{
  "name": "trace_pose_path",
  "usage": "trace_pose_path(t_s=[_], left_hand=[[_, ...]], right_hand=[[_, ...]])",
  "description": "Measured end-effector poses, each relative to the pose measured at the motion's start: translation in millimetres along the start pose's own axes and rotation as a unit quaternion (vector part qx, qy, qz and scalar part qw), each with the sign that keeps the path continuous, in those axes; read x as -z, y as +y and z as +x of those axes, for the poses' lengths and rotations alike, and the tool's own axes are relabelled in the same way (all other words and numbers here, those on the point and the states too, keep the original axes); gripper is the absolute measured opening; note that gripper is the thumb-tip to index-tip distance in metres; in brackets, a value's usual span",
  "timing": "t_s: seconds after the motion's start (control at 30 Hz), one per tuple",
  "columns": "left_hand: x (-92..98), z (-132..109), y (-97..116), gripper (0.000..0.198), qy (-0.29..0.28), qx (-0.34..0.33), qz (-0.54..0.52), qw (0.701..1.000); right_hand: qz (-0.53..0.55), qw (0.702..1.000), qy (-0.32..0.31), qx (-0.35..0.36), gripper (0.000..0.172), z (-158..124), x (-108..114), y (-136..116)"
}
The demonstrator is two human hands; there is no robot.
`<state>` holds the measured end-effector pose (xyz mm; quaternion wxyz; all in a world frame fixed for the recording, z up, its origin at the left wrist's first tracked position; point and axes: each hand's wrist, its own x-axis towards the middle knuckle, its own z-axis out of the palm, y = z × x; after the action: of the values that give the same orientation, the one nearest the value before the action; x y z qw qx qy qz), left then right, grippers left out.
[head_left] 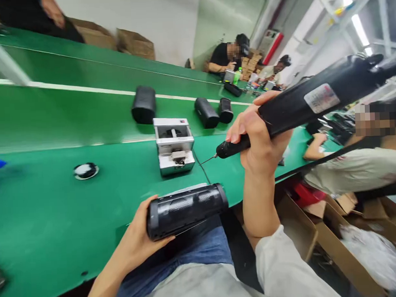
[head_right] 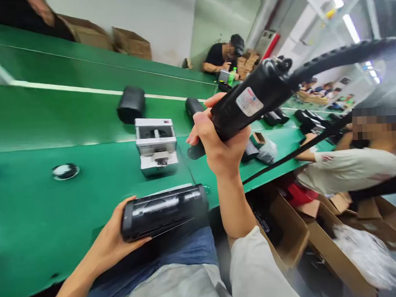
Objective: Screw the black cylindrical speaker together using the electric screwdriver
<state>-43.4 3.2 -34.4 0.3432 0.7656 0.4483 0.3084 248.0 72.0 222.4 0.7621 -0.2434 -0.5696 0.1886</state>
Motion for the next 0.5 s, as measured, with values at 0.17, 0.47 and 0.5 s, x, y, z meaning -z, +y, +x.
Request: trace_pose_path(t_s=[0.17, 0.47, 0.5], left_hand=[[-0.1, 2, 5, 0.102, 0.001, 0.0, -0.019, 1.0], [1.2, 4, 5, 0.103, 0.004, -0.011, -0.018, 1.0], [0.1, 3, 4, 0.101, 0.006, -0.014, -0.017, 1.0]], right_hand=[[-0.024, 0.999, -0.002, -0.036, 0.029, -3, -51, 42], [-0.052, 0.991, 0.027, -0.117, 0.022, -1, -76, 83], [-0.063, 0.987, 0.039, -0.142, 0.024, 1, -76, 80]])
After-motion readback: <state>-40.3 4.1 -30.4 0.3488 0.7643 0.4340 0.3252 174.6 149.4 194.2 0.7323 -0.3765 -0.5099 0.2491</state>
